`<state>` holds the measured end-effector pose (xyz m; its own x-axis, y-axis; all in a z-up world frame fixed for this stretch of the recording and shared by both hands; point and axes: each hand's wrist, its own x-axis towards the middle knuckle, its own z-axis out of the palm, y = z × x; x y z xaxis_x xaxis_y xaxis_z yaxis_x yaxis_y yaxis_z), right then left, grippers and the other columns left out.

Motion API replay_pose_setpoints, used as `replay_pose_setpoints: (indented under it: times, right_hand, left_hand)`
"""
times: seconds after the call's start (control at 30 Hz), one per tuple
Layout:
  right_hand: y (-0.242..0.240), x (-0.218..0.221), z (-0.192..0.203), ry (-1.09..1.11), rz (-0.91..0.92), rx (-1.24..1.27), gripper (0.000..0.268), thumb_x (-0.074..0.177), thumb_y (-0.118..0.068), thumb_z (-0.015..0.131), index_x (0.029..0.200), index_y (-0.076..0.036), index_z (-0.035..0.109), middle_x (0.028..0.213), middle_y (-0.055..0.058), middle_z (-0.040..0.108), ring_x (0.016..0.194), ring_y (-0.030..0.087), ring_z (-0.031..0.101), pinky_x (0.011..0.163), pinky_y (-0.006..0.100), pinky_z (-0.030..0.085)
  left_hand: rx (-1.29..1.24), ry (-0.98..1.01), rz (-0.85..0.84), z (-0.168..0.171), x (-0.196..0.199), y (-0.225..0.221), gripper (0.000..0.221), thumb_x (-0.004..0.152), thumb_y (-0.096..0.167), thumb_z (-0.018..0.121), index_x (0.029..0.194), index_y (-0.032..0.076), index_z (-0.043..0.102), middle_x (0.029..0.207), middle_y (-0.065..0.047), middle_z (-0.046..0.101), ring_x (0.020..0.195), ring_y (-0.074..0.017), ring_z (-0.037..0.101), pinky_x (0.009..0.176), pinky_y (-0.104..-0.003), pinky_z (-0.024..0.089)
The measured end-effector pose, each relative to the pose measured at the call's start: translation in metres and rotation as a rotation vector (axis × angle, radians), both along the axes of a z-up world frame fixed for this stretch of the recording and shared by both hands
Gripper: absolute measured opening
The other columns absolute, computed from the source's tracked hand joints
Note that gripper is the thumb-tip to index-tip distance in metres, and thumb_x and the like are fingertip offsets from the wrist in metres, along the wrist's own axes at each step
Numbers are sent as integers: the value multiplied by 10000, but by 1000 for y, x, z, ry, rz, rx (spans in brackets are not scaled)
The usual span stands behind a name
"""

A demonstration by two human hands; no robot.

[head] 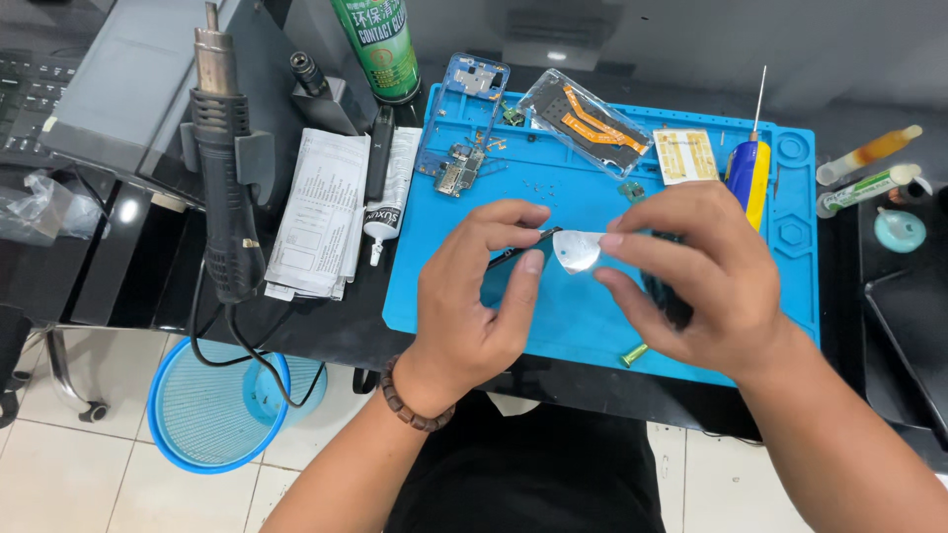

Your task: The person works on a disassembled smartphone at a cluttered workbench, using a metal spudger to pry and separate components. They then pick up a spray can and apply a cleaning agent to the phone's screen and edges before wiping it with a cloth.

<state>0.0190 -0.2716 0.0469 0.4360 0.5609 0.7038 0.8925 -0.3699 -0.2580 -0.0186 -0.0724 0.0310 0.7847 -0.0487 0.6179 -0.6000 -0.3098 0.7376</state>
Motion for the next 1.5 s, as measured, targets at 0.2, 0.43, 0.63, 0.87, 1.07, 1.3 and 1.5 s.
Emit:
replay_pose_setpoints:
  times: [0.2,0.43,0.63,0.87,1.07,1.3,1.5]
  right_hand:
    - [13,6,8,-326,80,-56,146,946,-25,516,1025,-23,638,982,180,641,842,334,628,720,443,507]
    - [20,7,12,-327,93,-87,214,960,-16,437,1000,-14,647,932,171,649,772,319,612,683,436,495]
    - [23,4,26,-113,107,-129,185,910,119,485,972,30,636,900,196,631,771,351,581,705,445,477]
    - [20,4,39,121,101,-164,180,881,153,611,1007,29,644,898,174,643,833,320,642,771,420,499]
    - [23,2,49,224,99,-184,182,858,152,619,983,24,644,888,148,660,833,300,665,786,407,519]
    - [21,-6,41,372,42,-90,99,867,44,668,960,18,648,893,115,674,824,230,678,751,301,547]
    - [20,-15,31,412,2,-6,109,858,54,679,950,16,634,894,114,669,823,219,674,760,290,547]
  left_hand:
    - [-98,77,-50,2,2,-2,126,998,149,417,1011,64,509,1060,-146,640,1024,-294,661,873,-374,560]
    - [-125,115,-89,1,2,-1,154,1003,172,404,1000,59,509,1023,-134,637,974,-272,665,845,-355,540]
    - [-173,161,-119,2,3,2,174,998,180,408,985,54,528,1023,-115,635,996,-262,657,851,-348,538]
    - [-200,168,-129,3,2,3,154,972,140,419,964,33,529,995,-127,642,965,-257,655,816,-328,529]
    - [-164,120,-123,2,1,5,159,975,145,428,970,34,542,995,-121,649,947,-252,663,820,-333,530]
    - [292,-435,240,-10,-2,6,118,979,71,493,1000,33,603,1020,-136,578,907,-314,596,779,-438,483]
    - [385,-546,333,-15,-10,1,115,950,16,508,966,46,618,996,-116,620,923,-285,621,789,-425,531]
